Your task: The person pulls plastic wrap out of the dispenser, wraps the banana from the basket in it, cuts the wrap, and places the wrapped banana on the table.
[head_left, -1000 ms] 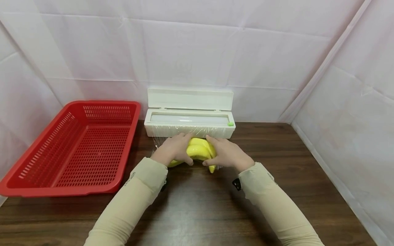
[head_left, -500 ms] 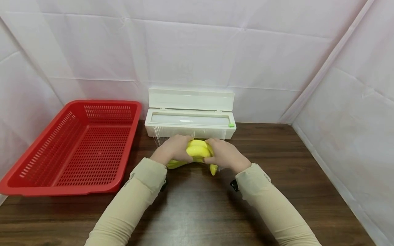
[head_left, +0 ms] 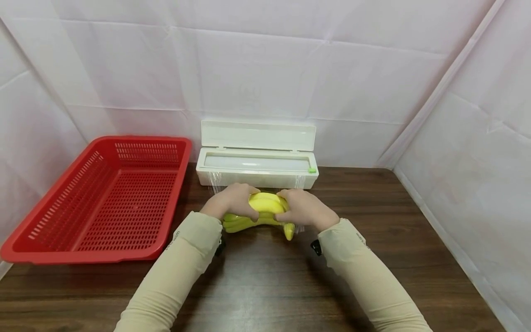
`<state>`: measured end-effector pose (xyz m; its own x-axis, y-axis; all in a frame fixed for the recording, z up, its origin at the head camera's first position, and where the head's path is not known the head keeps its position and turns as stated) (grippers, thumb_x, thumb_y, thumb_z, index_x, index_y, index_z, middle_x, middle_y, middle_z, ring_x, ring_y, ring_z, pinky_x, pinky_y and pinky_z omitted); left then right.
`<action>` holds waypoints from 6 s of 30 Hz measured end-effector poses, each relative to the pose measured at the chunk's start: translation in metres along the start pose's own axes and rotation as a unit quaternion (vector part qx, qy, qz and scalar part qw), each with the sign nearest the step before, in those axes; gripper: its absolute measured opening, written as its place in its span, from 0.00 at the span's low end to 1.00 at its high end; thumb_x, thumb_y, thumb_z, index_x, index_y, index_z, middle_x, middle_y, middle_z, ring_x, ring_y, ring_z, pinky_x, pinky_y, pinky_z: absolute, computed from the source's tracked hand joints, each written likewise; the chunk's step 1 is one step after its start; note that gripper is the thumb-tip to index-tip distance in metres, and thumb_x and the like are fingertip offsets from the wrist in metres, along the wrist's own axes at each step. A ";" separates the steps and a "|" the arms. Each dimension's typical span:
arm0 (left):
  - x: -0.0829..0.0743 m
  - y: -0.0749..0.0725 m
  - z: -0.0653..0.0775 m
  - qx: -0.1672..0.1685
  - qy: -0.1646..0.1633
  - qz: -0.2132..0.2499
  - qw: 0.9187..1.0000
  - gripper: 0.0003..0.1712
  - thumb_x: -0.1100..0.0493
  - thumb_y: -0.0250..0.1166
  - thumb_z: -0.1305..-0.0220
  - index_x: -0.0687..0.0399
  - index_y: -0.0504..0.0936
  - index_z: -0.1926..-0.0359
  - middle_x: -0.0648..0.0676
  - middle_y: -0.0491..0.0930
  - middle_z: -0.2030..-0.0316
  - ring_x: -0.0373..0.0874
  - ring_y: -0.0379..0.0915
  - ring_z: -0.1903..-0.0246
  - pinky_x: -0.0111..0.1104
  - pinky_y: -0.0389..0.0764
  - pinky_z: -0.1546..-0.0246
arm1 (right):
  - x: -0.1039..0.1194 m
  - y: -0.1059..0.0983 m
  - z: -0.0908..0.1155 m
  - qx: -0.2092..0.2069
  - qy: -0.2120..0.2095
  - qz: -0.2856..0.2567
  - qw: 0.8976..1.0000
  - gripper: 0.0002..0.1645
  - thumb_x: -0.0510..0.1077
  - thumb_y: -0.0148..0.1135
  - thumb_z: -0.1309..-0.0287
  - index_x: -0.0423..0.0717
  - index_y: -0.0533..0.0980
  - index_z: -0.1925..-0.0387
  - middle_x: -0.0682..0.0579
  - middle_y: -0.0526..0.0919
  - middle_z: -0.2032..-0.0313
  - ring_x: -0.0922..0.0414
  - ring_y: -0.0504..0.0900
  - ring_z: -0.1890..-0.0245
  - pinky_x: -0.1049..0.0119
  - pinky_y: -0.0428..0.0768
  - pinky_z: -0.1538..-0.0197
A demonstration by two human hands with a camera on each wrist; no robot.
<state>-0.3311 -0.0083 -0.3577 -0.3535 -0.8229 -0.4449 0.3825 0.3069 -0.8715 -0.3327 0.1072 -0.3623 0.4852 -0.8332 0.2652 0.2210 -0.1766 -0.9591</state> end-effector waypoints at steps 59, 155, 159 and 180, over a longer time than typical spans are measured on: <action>-0.040 -0.016 -0.006 -0.067 0.036 -0.023 0.997 0.46 0.30 0.55 0.41 0.54 0.62 0.31 0.55 0.67 0.35 0.52 0.63 0.35 0.46 0.66 0.37 | -0.044 -0.020 0.035 -0.110 0.051 -0.089 0.989 0.48 0.75 0.51 0.47 0.48 0.66 0.35 0.49 0.72 0.39 0.49 0.73 0.41 0.48 0.72 0.43; -0.121 -0.001 -0.117 -0.101 0.043 -0.293 0.950 0.21 0.58 0.55 0.32 0.41 0.73 0.39 0.50 0.76 0.47 0.46 0.76 0.52 0.39 0.78 0.52 | -0.144 -0.039 0.014 -0.322 0.246 -0.274 0.872 0.18 0.46 0.60 0.41 0.39 0.80 0.53 0.40 0.83 0.56 0.46 0.79 0.56 0.57 0.77 0.56; -0.120 0.000 -0.117 -0.103 0.044 -0.299 0.948 0.20 0.58 0.55 0.32 0.44 0.74 0.40 0.50 0.77 0.48 0.47 0.76 0.52 0.40 0.78 0.52 | -0.143 -0.040 0.014 -0.323 0.244 -0.265 0.875 0.18 0.45 0.60 0.41 0.39 0.79 0.52 0.40 0.83 0.56 0.46 0.79 0.57 0.56 0.78 0.56; -0.115 0.002 -0.120 -0.094 0.026 -0.309 0.946 0.19 0.55 0.50 0.29 0.44 0.74 0.40 0.47 0.76 0.45 0.45 0.73 0.47 0.39 0.75 0.47 | -0.145 -0.034 0.016 -0.273 0.275 -0.314 0.867 0.23 0.48 0.60 0.39 0.46 0.75 0.43 0.45 0.78 0.44 0.50 0.79 0.48 0.60 0.79 0.53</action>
<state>-0.3916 0.1445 -0.3332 -0.5039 -0.8494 0.1569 -0.0675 -0.1424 -0.9875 -0.3970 0.2426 -0.3664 -0.0952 -0.5808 0.8085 -0.2116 -0.7818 -0.5865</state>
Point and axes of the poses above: each hand's wrist, its own z-axis away from the middle knuckle, its own y-axis out of the palm, x = y × z, the point moved 9 cm from there along -z, towards the middle knuckle
